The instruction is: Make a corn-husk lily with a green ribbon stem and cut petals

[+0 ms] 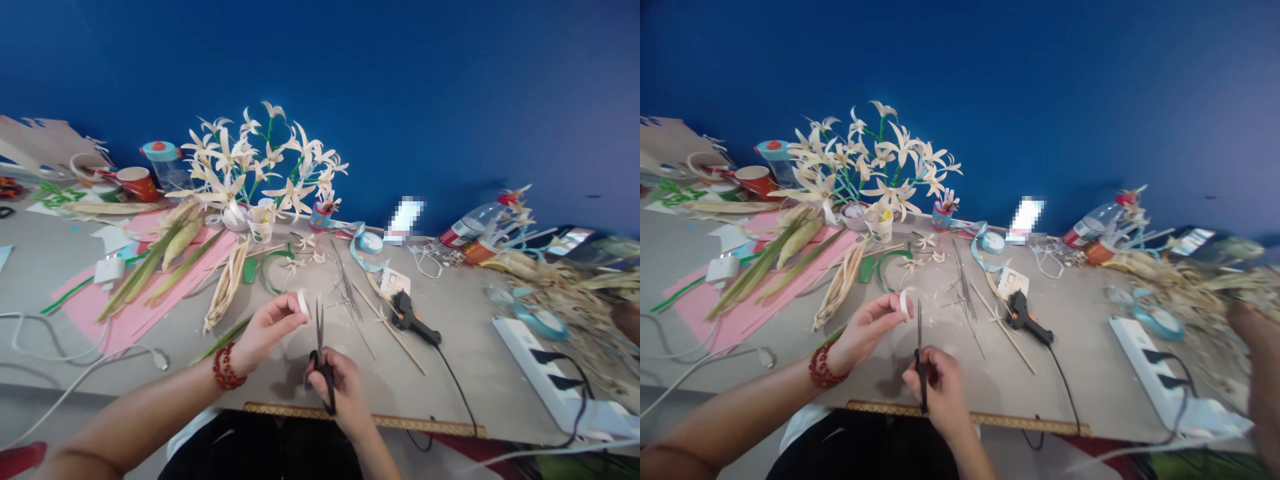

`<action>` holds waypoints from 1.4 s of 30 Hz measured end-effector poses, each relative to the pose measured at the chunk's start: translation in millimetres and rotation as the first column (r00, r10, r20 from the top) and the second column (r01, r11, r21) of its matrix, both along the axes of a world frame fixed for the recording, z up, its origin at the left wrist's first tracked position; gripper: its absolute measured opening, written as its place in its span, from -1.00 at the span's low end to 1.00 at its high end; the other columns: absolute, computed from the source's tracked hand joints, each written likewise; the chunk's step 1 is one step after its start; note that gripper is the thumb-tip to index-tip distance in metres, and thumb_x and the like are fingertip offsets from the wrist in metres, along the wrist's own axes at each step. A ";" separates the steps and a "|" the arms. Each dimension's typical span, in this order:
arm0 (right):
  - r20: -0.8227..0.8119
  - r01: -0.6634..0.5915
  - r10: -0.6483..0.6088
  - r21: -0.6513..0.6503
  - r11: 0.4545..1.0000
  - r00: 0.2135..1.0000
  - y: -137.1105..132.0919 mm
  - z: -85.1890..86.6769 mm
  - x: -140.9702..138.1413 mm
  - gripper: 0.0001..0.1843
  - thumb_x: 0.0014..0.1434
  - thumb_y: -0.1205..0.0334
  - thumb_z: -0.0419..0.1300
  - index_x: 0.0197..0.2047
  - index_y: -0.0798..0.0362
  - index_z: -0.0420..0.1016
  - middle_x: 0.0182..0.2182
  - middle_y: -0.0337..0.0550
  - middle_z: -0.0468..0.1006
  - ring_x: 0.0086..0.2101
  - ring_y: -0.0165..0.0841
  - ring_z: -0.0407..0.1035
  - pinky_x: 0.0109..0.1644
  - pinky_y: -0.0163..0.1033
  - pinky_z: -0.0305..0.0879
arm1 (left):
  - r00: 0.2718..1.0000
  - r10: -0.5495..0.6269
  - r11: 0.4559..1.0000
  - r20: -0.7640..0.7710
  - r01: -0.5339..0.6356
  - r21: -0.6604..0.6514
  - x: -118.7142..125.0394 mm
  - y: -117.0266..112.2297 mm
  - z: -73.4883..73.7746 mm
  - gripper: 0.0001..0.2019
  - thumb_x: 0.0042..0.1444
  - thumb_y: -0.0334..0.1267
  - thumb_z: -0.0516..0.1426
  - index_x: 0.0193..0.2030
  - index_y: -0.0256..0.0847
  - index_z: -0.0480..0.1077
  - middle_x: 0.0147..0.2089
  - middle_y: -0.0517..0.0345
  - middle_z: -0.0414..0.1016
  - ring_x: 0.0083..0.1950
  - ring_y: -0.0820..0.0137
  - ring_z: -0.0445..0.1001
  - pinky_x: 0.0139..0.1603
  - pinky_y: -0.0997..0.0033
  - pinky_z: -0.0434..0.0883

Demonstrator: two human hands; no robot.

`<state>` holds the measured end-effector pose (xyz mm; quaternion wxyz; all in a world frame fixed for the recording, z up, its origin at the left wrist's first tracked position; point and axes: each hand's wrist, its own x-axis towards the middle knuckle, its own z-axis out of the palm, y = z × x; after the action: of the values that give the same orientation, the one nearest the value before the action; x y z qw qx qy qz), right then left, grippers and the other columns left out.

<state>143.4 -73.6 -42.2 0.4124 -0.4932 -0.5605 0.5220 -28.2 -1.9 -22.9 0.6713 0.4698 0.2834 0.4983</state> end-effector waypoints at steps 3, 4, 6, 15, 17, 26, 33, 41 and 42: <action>0.023 -0.014 0.015 -0.031 0.999 1.000 -2.4 -4.7 -0.5 -0.49 0.04 -0.24 0.24 -0.47 0.10 0.38 -0.58 -0.25 0.30 -0.53 -0.41 0.18 -0.45 -0.32 0.10 | 1.000 -0.029 1.000 0.012 0.029 0.002 0.4 0.2 1.1 -0.90 0.17 -0.30 0.19 -0.33 -0.24 0.35 -0.27 0.14 0.41 -0.18 0.41 0.36 -0.08 0.39 0.28; 0.024 -0.010 0.010 -0.032 0.999 1.000 -1.8 -5.1 -1.3 -0.49 0.03 -0.24 0.24 -0.48 0.10 0.38 -0.59 -0.25 0.30 -0.53 -0.41 0.17 -0.45 -0.32 0.10 | 0.999 -0.028 1.000 0.015 0.028 -0.002 0.8 0.0 1.7 -0.90 0.16 -0.30 0.19 -0.33 -0.24 0.35 -0.28 0.14 0.41 -0.19 0.41 0.36 -0.09 0.39 0.28; 0.022 -0.008 0.009 -0.037 0.999 1.000 0.1 -4.4 -2.9 -0.48 0.03 -0.24 0.24 -0.48 0.10 0.36 -0.58 -0.25 0.30 -0.53 -0.42 0.16 -0.45 -0.32 0.10 | 1.000 -0.020 1.000 0.022 0.020 -0.006 1.6 -0.3 3.1 -0.89 0.16 -0.30 0.20 -0.34 -0.24 0.35 -0.30 0.15 0.41 -0.21 0.42 0.36 -0.11 0.40 0.29; -0.004 -0.016 0.016 -0.050 0.999 1.000 1.8 -4.9 -7.5 -0.48 0.01 -0.25 0.26 -0.49 0.09 0.34 -0.59 -0.26 0.31 -0.54 -0.44 0.14 -0.47 -0.34 0.08 | 0.998 -0.032 0.999 0.054 0.033 -0.012 2.3 -0.3 3.0 -0.90 0.16 -0.32 0.19 -0.34 -0.25 0.35 -0.33 0.17 0.41 -0.25 0.45 0.38 -0.13 0.41 0.31; 0.009 -0.008 0.009 -0.042 0.999 1.000 1.6 -5.8 -8.1 -0.48 0.01 -0.25 0.26 -0.50 0.09 0.35 -0.60 -0.28 0.29 -0.55 -0.44 0.13 -0.47 -0.34 0.08 | 0.998 -0.028 0.999 0.049 0.029 -0.020 1.6 -0.3 2.4 -0.90 0.15 -0.33 0.20 -0.34 -0.25 0.35 -0.33 0.17 0.41 -0.26 0.45 0.38 -0.13 0.42 0.31; 0.030 0.014 -0.013 -0.036 0.999 0.999 1.0 -3.1 -8.4 -0.50 0.01 -0.21 0.27 -0.54 0.07 0.30 -0.62 -0.31 0.25 -0.56 -0.46 0.08 -0.49 -0.35 0.04 | 0.998 -0.035 0.999 0.045 0.036 -0.035 2.6 0.4 3.5 -0.85 0.14 -0.28 0.21 -0.36 -0.24 0.33 -0.34 0.16 0.41 -0.27 0.43 0.37 -0.14 0.40 0.32; 0.051 0.014 -0.013 -0.014 1.000 0.999 1.1 -6.1 -7.0 -0.48 0.00 -0.24 0.27 -0.55 0.06 0.27 -0.62 -0.33 0.22 -0.56 -0.46 0.07 -0.49 -0.34 0.00 | 0.999 -0.034 0.999 0.038 0.035 -0.042 1.8 0.0 1.2 -0.88 0.15 -0.30 0.21 -0.34 -0.25 0.34 -0.32 0.15 0.42 -0.26 0.44 0.38 -0.14 0.41 0.32; 0.092 -0.001 0.003 -0.019 1.000 0.996 0.9 -0.8 -5.0 -0.44 -0.01 -0.29 0.24 -0.59 0.05 0.26 -0.64 -0.35 0.17 -0.57 -0.46 0.05 -0.50 -0.34 -0.02 | 0.999 -0.038 0.999 0.029 0.039 -0.028 0.7 0.6 1.3 -0.88 0.14 -0.30 0.21 -0.34 -0.26 0.35 -0.34 0.16 0.44 -0.28 0.44 0.41 -0.15 0.41 0.34; 0.091 0.002 0.000 -0.021 1.000 0.996 0.8 -0.5 -4.5 -0.43 -0.02 -0.29 0.25 -0.59 0.05 0.25 -0.64 -0.35 0.17 -0.57 -0.46 0.05 -0.50 -0.34 -0.02 | 0.999 -0.037 0.999 0.023 0.038 -0.028 0.6 0.6 1.3 -0.87 0.14 -0.29 0.22 -0.35 -0.26 0.36 -0.35 0.16 0.44 -0.28 0.43 0.41 -0.15 0.41 0.35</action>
<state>139.0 -72.8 -42.7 0.3814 -0.5209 -0.5729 0.5049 -27.6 -1.4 -21.6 0.6904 0.4598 0.2741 0.4866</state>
